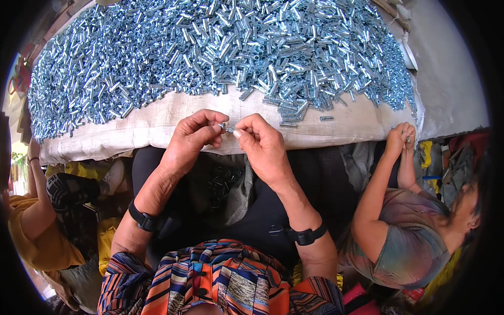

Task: Sorting and inspecting small metal components on a shared work surface.

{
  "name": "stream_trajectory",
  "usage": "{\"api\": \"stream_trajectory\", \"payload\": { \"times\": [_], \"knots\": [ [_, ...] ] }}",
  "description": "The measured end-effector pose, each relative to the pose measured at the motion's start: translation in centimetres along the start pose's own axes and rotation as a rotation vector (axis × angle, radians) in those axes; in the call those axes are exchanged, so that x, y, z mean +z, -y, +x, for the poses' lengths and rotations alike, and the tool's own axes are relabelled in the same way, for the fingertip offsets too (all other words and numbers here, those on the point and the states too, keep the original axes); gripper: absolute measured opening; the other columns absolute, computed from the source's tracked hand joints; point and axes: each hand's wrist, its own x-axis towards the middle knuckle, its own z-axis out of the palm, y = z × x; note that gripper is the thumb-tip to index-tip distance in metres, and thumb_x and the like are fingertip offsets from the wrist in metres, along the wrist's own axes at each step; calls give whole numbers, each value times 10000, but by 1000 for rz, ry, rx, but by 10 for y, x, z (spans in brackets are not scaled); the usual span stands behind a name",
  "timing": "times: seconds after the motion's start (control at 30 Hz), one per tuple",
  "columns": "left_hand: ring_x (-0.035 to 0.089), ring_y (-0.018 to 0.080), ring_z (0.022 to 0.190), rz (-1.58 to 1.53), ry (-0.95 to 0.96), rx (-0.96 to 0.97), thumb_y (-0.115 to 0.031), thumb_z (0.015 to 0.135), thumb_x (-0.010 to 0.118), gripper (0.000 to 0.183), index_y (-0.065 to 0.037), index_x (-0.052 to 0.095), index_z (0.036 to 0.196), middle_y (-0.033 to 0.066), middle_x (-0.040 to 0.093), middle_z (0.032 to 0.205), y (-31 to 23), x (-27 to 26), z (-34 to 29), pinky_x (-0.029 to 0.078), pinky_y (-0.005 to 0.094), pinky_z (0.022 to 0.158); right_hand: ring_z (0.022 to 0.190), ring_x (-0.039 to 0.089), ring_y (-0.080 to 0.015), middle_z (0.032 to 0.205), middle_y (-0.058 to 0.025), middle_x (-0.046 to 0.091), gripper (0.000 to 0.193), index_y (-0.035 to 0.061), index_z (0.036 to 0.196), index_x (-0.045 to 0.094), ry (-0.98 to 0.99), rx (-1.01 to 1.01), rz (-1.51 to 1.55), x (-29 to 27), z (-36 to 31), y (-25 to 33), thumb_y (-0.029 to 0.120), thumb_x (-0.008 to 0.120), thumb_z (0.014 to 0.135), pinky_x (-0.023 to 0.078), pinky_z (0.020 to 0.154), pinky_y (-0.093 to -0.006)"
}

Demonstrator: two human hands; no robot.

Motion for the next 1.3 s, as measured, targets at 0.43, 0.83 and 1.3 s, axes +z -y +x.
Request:
{"api": "stream_trajectory", "payload": {
  "times": [0.43, 0.83, 1.3],
  "knots": [
    [555, 66, 706, 42, 36, 22, -95, 923, 591, 179, -24, 617, 1085, 9, 619, 832, 6, -6, -7, 470, 213, 669, 627, 503, -35, 715, 20, 552, 39, 24, 936, 563, -68, 35, 165, 7, -5, -5, 45, 593, 922, 427, 570, -197],
    [603, 101, 721, -149, 35, -25, -98, 937, 571, 151, 0, 594, 1050, 52, 649, 852, 3, 5, -11, 501, 236, 682, 642, 512, -42, 736, 13, 565, 35, 24, 922, 577, -48, 52, 210, 5, -8, -5, 56, 586, 929, 437, 590, -198],
    [593, 77, 755, 277, 14, 132, -62, 942, 575, 94, -2, 609, 1007, 14, 643, 843, 19, 8, 4, 498, 225, 710, 568, 507, -58, 735, -11, 555, 65, 30, 954, 547, -149, 128, 414, 10, -6, -19, 95, 559, 957, 444, 523, -200]
  ]
}}
